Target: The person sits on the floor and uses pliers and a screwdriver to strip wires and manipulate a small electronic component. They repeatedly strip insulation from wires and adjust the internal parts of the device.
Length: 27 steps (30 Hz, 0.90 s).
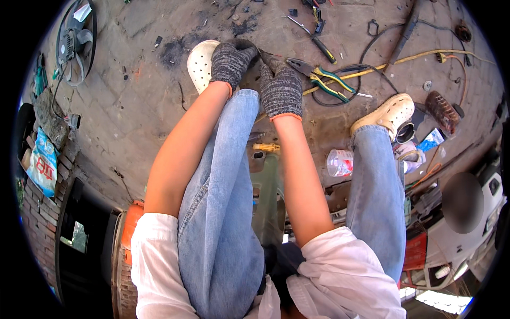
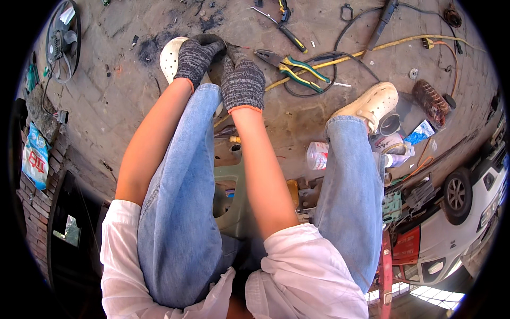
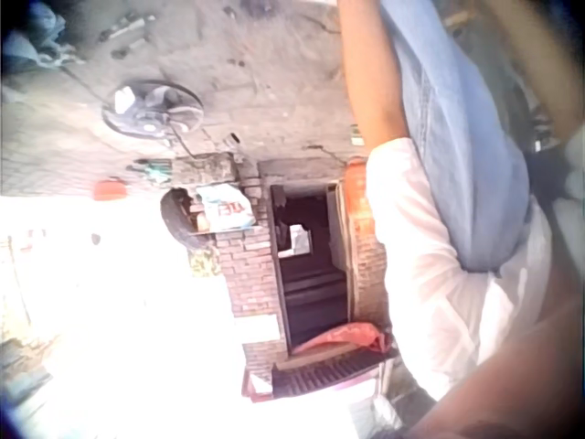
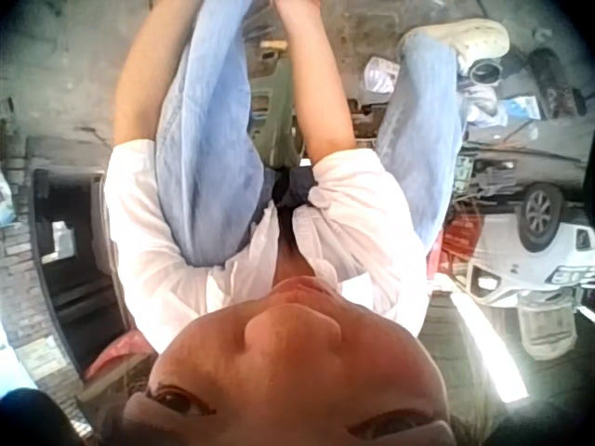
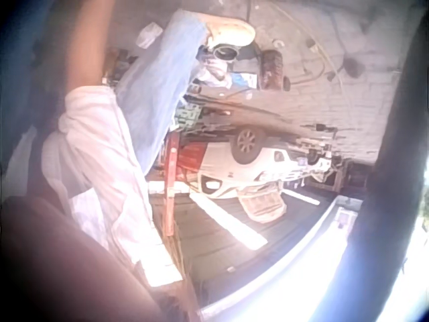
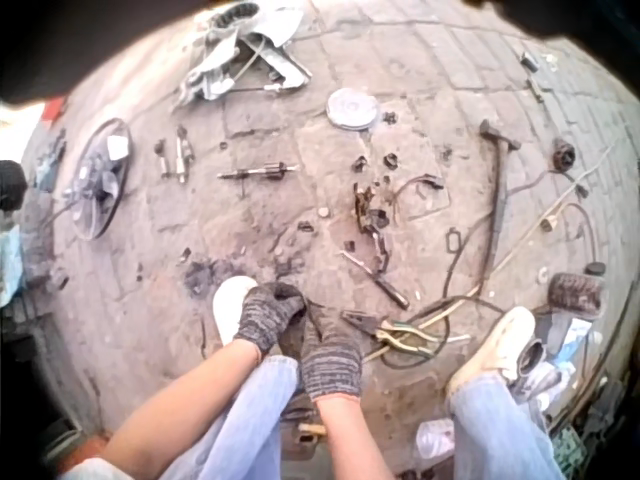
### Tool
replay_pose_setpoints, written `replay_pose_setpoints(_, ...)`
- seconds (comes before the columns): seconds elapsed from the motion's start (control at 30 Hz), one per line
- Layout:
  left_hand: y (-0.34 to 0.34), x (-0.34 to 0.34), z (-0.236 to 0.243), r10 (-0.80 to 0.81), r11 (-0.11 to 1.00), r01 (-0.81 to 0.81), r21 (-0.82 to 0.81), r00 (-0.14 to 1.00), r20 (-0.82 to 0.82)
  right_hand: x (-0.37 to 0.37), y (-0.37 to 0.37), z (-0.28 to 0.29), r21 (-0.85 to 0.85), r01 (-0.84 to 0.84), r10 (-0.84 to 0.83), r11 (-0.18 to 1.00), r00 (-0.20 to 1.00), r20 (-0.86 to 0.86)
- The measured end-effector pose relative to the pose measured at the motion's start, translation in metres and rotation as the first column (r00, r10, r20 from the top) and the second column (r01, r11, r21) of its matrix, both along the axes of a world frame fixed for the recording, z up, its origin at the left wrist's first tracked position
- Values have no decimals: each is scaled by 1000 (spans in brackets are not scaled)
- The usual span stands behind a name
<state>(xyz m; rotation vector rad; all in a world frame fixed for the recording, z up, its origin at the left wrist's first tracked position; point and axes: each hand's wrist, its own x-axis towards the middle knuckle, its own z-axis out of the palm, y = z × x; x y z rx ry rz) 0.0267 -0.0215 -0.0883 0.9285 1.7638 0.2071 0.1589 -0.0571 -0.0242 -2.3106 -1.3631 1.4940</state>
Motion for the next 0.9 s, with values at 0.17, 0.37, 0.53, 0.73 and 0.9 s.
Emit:
replay_pose_setpoints(0.17,3,8,4,-179,976,193,100,975,-134,4,-9,1,71,118,-112,991,990,-80)
replay_pose_setpoints(0.37,-2,4,-3,4,999,-4,50,1000,-3,24,-19,4,58,356,-331,933,909,-255)
replay_pose_setpoints(0.53,3,14,8,-132,989,135,56,990,-53,26,-19,14,50,164,-156,985,979,-128)
replay_pose_setpoints(0.73,0,14,-1,-63,998,63,13,998,-2,17,-20,7,45,163,-160,986,985,-65)
replay_pose_setpoints(0.9,1,17,2,-77,996,77,38,997,6,23,-19,2,101,120,-117,988,993,-33)
